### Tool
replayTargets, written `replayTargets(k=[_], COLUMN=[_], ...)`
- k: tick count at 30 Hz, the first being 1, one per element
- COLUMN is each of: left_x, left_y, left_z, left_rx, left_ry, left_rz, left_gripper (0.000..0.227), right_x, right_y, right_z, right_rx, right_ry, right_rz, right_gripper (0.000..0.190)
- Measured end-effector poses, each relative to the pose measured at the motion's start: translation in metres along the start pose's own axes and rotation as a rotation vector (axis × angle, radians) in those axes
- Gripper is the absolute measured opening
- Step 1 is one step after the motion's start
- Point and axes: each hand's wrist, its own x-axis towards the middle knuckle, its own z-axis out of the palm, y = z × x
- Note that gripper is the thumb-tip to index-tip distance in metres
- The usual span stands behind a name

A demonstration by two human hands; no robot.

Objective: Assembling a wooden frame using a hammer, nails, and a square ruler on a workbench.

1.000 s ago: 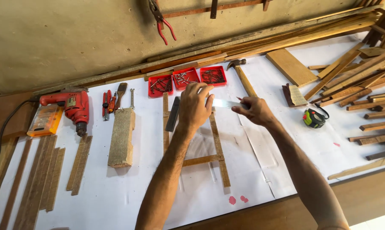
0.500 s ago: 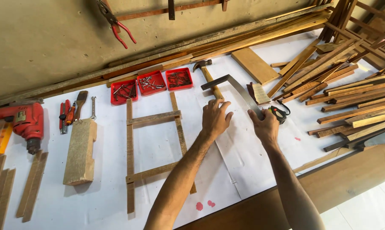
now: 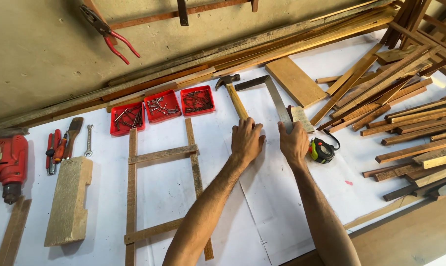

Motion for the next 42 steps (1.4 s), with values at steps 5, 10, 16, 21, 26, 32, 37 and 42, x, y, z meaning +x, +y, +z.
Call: replayTargets(k=[5,10,16,21,26,32,37,42], left_x=[0.009,0.01,0.007,0.008,0.003,-0.005,-0.001,-0.01], left_y=[-0.003,-0.003,-0.003,-0.001,-0.005,0.014,0.02,-0.008], left_z=[0.009,0.015,0.021,0.014,0.027,0.05,0.045,0.024], left_rx=[0.017,0.036,0.052,0.052,0.053,0.056,0.026,0.016], left_ry=[-0.022,0.015,0.049,0.015,-0.057,-0.084,-0.132,-0.214], left_rz=[-0.005,0.013,0.01,0.005,0.051,0.226,0.187,0.216], left_gripper=[0.024,0.02,0.02,0.022,0.021,0.045,0.053,0.04], right_x=[-0.003,-0.01,-0.013,-0.018,0.007,0.046,0.072,0.075], right_y=[-0.003,-0.008,-0.001,-0.019,-0.011,-0.036,-0.007,-0.01], right_z=[0.002,0.007,0.017,0.0,0.017,0.005,0.034,0.044], right_rx=[-0.021,-0.152,-0.368,-0.518,-0.431,-0.085,-0.149,-0.22], right_ry=[0.023,-0.014,0.005,0.128,-0.033,-0.349,-0.373,-0.475], right_rz=[-0.078,-0.126,-0.273,-0.416,-0.558,-0.266,-0.335,-0.323], right_gripper=[0.049,0.043,0.046,0.053,0.058,0.043,0.029,0.034])
